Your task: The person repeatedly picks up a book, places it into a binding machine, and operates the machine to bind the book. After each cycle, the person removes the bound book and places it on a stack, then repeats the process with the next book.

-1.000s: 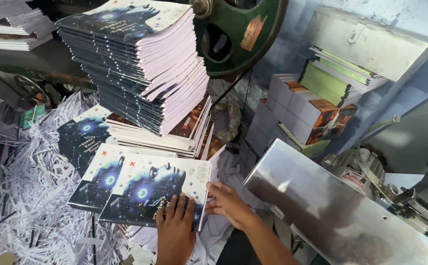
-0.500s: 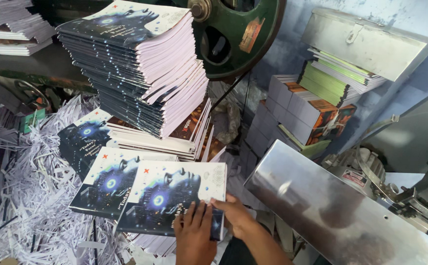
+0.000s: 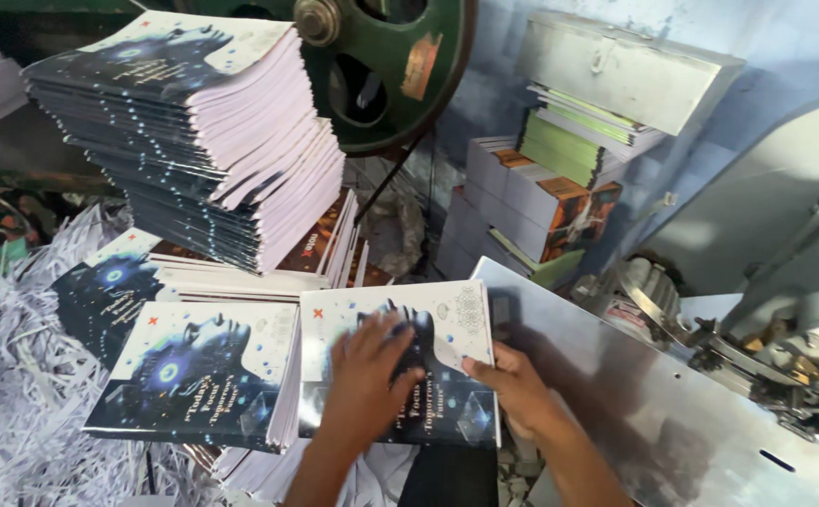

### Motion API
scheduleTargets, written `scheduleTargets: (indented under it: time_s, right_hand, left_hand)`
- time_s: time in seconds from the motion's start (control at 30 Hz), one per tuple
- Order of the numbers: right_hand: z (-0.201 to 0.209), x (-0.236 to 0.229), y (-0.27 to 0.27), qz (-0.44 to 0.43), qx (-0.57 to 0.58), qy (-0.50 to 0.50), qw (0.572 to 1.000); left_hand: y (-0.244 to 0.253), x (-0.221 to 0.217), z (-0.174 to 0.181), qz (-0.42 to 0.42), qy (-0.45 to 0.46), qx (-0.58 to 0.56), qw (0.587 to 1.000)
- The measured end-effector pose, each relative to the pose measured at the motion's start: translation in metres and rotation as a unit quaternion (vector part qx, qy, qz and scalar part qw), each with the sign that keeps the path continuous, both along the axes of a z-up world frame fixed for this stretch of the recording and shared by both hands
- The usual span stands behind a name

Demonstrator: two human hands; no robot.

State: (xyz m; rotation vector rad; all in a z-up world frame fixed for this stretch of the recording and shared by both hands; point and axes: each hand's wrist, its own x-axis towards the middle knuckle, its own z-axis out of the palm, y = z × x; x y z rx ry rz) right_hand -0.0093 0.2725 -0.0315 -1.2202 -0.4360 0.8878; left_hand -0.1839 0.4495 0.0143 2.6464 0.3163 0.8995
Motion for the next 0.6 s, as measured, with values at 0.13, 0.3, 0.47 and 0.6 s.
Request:
scheduleTargets:
  time_s: [0.13, 0.3, 0.47, 0.6]
  right_hand:
    - [0.008, 0.009, -0.029, -0.023, -0.022, -0.035, 0.999]
    - [0.018, 0.015, -0.057, -0.048, -0.012, -0.036, 0.998]
    - [0.023, 0.021, -0.068, -0.088, -0.021, -0.033, 0.995]
    - [0.023, 0.025, -0.075, -0.125, -0.018, -0.035, 0.991]
  left_hand:
    - [0.03, 0.031, 0.026, -0.01, -0.017, 0.041, 0.999]
    - [0.049, 0.059, 0.044, -0.054, -0.009, 0.023, 0.998]
    - [0.049, 0.073, 0.061, -0.08, 0.069, -0.048, 0.993]
    - [0.043, 0.079, 0.068, -0.118, -0.011, -0.017, 0.993]
